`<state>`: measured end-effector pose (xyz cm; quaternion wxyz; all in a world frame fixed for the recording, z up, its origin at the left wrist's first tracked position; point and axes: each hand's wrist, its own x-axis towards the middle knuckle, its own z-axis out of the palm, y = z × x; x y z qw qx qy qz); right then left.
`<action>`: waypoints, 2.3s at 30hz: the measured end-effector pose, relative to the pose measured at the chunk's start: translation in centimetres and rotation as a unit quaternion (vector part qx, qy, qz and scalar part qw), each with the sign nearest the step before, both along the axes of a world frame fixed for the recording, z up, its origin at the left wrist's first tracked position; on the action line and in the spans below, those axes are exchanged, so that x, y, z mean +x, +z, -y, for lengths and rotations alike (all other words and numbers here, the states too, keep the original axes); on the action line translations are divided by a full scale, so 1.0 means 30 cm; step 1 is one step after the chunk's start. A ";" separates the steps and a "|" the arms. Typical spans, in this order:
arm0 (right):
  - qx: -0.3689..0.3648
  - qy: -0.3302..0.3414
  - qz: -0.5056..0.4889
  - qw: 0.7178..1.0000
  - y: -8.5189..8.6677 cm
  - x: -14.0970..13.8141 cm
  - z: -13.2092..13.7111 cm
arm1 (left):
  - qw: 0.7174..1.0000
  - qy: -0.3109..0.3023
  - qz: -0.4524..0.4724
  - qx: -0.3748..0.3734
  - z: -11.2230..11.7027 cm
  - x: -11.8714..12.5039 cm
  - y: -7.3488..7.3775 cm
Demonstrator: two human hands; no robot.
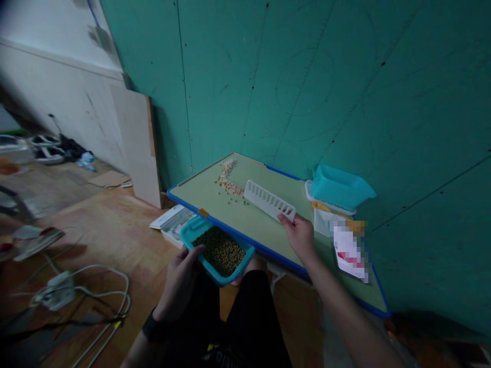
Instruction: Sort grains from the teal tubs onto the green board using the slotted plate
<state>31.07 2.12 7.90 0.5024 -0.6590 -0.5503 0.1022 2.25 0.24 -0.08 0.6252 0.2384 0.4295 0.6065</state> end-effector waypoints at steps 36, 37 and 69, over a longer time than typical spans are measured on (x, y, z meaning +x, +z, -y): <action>0.017 0.060 0.020 0.998 -0.029 -0.105 -0.191 | 0.999 0.023 -0.033 -0.006 -0.022 -0.115 0.030; 0.019 0.066 0.017 0.997 -0.031 -0.114 -0.202 | 0.999 0.026 -0.037 -0.007 -0.024 -0.119 0.031; 0.023 0.086 -0.001 0.996 -0.052 -0.120 -0.251 | 0.999 0.028 -0.045 0.009 -0.069 -0.156 0.018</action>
